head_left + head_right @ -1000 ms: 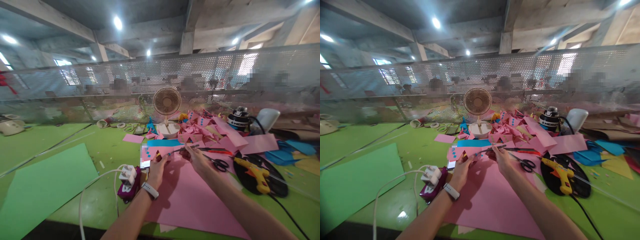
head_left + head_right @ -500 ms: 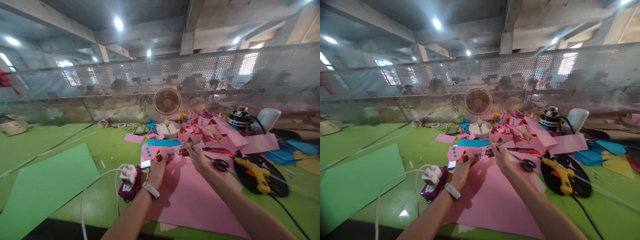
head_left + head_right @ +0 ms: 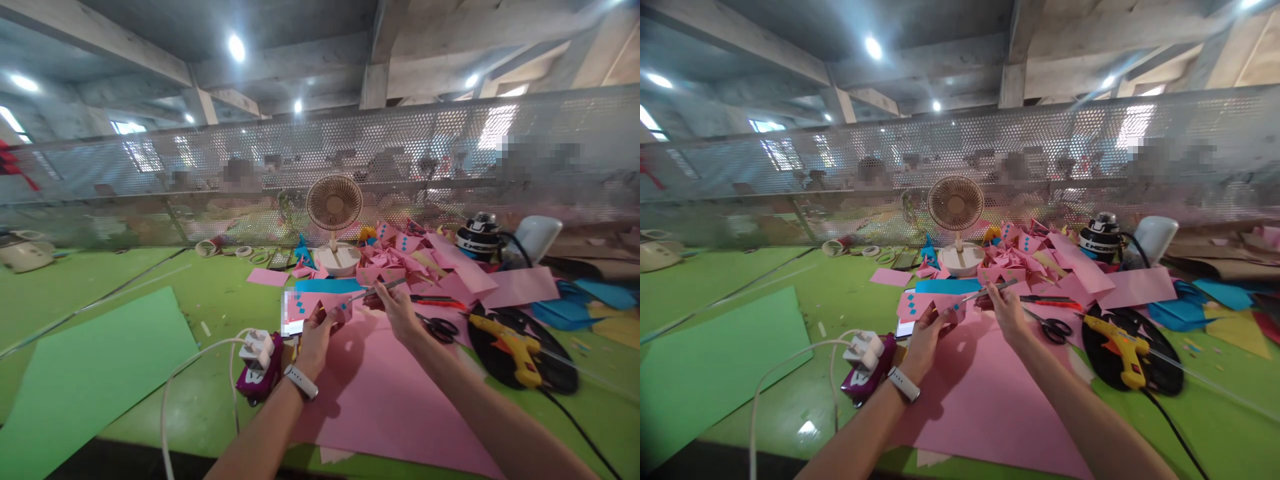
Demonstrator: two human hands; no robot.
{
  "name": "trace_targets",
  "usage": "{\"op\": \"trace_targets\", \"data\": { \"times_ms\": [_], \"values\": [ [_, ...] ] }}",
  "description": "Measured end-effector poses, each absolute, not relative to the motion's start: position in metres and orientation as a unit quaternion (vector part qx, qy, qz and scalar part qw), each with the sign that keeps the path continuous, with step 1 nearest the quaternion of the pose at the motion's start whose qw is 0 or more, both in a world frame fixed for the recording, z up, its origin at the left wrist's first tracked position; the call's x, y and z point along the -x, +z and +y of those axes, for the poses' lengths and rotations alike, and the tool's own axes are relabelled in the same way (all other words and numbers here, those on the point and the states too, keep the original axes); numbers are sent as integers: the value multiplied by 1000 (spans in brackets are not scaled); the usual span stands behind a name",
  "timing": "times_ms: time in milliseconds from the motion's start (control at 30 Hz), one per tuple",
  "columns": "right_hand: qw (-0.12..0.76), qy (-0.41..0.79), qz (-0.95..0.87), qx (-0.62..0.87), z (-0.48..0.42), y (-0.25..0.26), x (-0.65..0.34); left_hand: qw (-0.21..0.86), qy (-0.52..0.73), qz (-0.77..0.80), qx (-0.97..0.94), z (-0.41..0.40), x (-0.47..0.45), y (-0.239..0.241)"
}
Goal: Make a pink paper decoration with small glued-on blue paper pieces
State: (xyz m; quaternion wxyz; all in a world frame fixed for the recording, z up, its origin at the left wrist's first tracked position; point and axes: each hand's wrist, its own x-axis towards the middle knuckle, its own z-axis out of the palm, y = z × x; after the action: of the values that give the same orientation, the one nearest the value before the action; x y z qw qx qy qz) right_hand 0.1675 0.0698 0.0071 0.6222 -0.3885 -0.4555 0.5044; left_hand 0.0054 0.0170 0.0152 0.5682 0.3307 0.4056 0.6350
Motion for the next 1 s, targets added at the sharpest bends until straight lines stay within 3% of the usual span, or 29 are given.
{"op": "trace_targets", "data": {
  "times_ms": [1000],
  "values": [
    [599,393,-582,385,65,27,-177,586,565,401,-419,11,-8,14]
  ]
}}
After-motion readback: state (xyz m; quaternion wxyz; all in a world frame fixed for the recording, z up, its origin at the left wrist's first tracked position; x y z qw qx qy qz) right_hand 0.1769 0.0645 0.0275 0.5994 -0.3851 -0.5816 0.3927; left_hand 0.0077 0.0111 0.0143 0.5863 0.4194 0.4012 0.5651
